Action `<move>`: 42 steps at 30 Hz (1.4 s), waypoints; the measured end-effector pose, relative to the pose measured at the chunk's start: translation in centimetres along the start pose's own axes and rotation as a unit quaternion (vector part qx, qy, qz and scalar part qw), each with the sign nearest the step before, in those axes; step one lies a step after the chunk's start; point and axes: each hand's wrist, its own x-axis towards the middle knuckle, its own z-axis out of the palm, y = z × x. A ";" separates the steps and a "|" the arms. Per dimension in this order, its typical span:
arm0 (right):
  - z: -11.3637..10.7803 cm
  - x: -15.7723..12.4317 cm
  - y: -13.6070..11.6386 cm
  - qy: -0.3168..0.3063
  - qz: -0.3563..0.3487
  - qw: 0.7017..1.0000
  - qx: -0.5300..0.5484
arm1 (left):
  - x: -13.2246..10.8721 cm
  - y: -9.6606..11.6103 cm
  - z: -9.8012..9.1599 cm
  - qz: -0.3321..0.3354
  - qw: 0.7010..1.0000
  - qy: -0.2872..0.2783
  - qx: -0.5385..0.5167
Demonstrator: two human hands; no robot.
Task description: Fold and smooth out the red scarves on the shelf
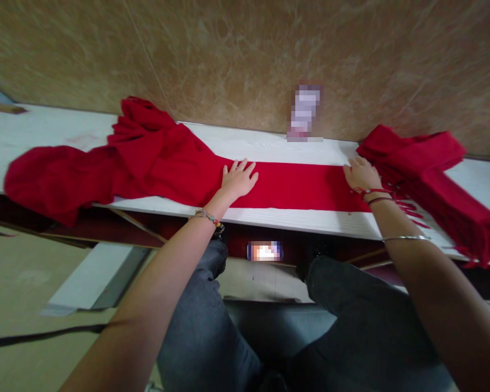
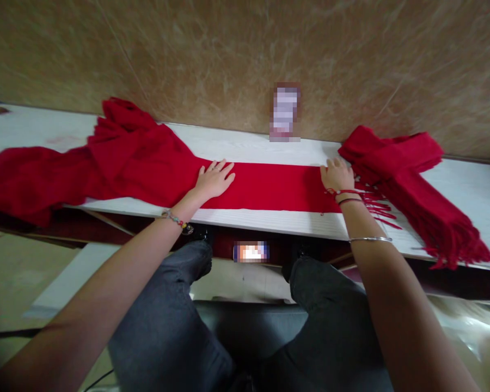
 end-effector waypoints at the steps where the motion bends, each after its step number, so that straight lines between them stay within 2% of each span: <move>1: -0.5 0.1 -1.0 0.012 -0.021 1.000 0.010 | 0.0 0.0 0.0 0.000 1.000 0.001 0.000; 4: -1.6 0.2 -4.9 0.014 -0.127 0.990 0.058 | 0.1 -0.1 0.1 0.000 1.000 0.004 -0.002; 7: -1.6 -0.4 -8.5 -0.017 -0.224 0.970 0.090 | 0.1 -0.1 0.0 0.000 1.000 0.005 -0.001; 9: -1.0 -1.0 -10.1 -0.050 -0.257 0.960 0.098 | 0.0 0.0 -0.1 0.001 1.000 0.005 -0.001; 12: 0.0 -1.4 -11.1 -0.097 -0.272 0.953 0.095 | -0.1 0.1 -0.2 -0.001 1.000 0.004 0.001; 15: 0.7 -1.4 -10.6 -0.117 -0.258 0.954 0.093 | 0.0 0.1 -0.2 -0.003 1.000 0.000 0.002; 18: 0.8 -1.1 -9.0 -0.122 -0.216 0.965 0.086 | 0.0 0.0 -0.2 0.000 1.000 -0.005 -0.002; 26: 1.2 -0.8 -2.1 -0.083 -0.080 0.993 0.016 | 0.1 -0.1 -0.1 0.002 1.000 -0.004 -0.002; 32: 2.2 -0.7 2.1 -0.041 -0.027 0.999 0.004 | 0.2 -0.2 -0.1 0.000 1.000 -0.009 -0.003; 36: 1.9 -0.9 2.1 -0.024 -0.001 1.000 0.004 | 0.2 -0.1 -0.2 -0.002 1.000 -0.009 0.003; 40: 0.5 -1.1 -0.3 0.025 0.000 1.000 -0.009 | 0.1 -0.1 -0.3 -0.002 1.000 -0.004 0.004; 42: -0.1 -1.1 -1.8 0.004 -0.019 1.000 0.005 | 0.1 0.0 -0.4 0.000 1.000 -0.003 0.004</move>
